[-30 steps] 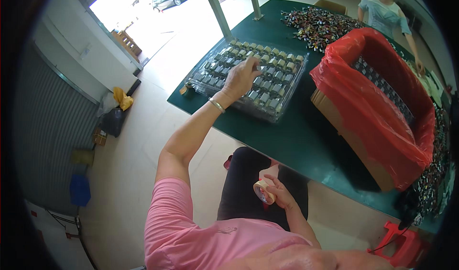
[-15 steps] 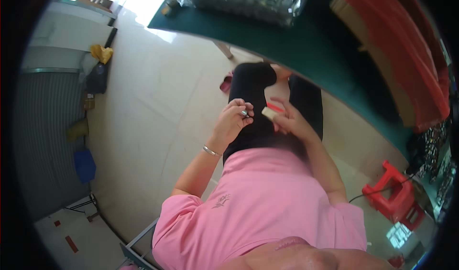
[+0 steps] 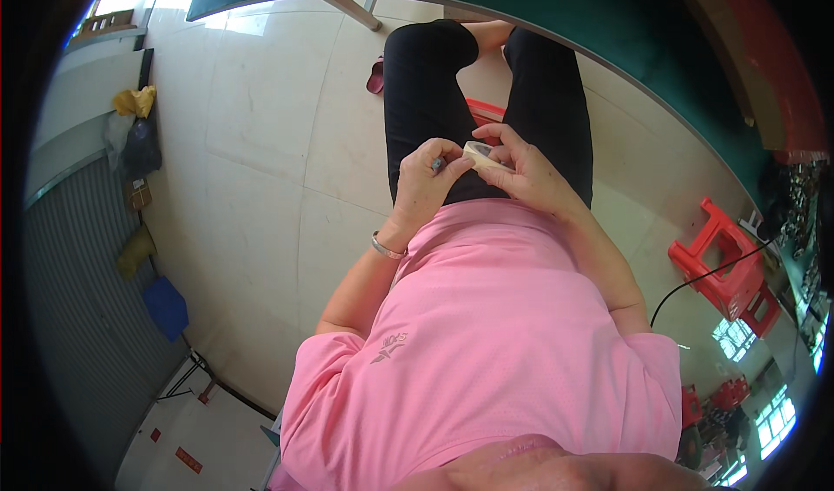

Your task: Applying small pieces of adhesive tape to the back of electronic components.

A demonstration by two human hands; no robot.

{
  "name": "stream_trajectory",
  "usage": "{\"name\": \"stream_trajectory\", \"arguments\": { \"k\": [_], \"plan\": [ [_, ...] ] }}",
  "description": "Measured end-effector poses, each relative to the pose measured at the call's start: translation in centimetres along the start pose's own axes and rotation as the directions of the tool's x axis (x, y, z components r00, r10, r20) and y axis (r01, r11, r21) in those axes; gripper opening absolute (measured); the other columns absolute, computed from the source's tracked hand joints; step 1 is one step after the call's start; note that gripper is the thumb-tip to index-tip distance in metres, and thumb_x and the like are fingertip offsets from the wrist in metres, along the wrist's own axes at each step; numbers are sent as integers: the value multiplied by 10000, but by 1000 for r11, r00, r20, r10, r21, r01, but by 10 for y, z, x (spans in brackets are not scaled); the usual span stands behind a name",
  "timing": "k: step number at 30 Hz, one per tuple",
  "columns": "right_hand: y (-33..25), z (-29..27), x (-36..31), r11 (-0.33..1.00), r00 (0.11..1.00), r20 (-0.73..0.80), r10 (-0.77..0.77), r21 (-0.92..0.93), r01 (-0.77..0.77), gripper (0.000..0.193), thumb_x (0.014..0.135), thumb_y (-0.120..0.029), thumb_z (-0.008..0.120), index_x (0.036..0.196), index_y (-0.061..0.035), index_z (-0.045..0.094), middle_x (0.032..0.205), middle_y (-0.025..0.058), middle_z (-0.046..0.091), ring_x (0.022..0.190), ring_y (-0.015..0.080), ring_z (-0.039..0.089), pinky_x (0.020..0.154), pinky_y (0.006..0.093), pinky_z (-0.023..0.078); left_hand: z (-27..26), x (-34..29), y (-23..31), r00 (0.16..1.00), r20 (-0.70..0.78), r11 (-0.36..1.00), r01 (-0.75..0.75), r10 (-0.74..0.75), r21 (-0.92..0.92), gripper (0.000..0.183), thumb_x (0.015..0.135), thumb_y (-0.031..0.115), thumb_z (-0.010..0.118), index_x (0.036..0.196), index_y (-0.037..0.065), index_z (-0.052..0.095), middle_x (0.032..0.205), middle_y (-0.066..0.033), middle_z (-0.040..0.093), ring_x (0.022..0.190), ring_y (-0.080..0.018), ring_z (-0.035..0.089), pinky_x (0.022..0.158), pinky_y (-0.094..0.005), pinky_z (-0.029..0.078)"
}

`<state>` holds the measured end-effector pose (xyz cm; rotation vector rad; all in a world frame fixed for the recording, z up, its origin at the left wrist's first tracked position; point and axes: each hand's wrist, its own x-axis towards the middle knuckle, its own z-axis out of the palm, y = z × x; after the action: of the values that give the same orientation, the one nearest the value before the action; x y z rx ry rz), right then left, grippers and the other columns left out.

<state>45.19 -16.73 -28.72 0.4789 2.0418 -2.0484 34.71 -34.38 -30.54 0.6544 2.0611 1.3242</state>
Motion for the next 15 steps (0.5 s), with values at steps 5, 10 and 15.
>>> {"name": "stream_trajectory", "arguments": {
  "k": [5, 10, 15],
  "plan": [
    [6, 2, 7, 986, 995, -88, 45, -156, -58, 404, 934, -258, 683, 1250, -97, 489, 760, 98, 682, 658, 233, 649, 650, 350, 474, 9, -1, 7, 958, -125, 944, -222, 258, 244, 129, 844, 50, 744, 840, 6, 622, 753, -92, 626, 626, -202, 581, 563, -302, 447],
    [23, 4, 14, 991, 992, -123, 5, -130, -21, 312, 934, -254, 687, 1173, -110, 547, 689, 67, 635, 596, 211, 601, 612, 340, 459, 10, -2, 15, 936, -130, 897, -263, 326, 355, 122, 845, 83, 724, 811, 29, 620, 746, -100, 600, 638, -286, 608, 551, -365, 468],
    [24, 2, 18, 995, 984, -167, 56, 86, -42, 192, 919, -211, 710, 1055, -82, 671, 788, 39, 624, 626, 128, 588, 574, 271, 467, 12, 7, 14, 943, -118, 901, -252, 310, 352, 127, 848, 83, 722, 805, 33, 614, 732, -98, 592, 625, -286, 602, 545, -367, 465]
  ]
}}
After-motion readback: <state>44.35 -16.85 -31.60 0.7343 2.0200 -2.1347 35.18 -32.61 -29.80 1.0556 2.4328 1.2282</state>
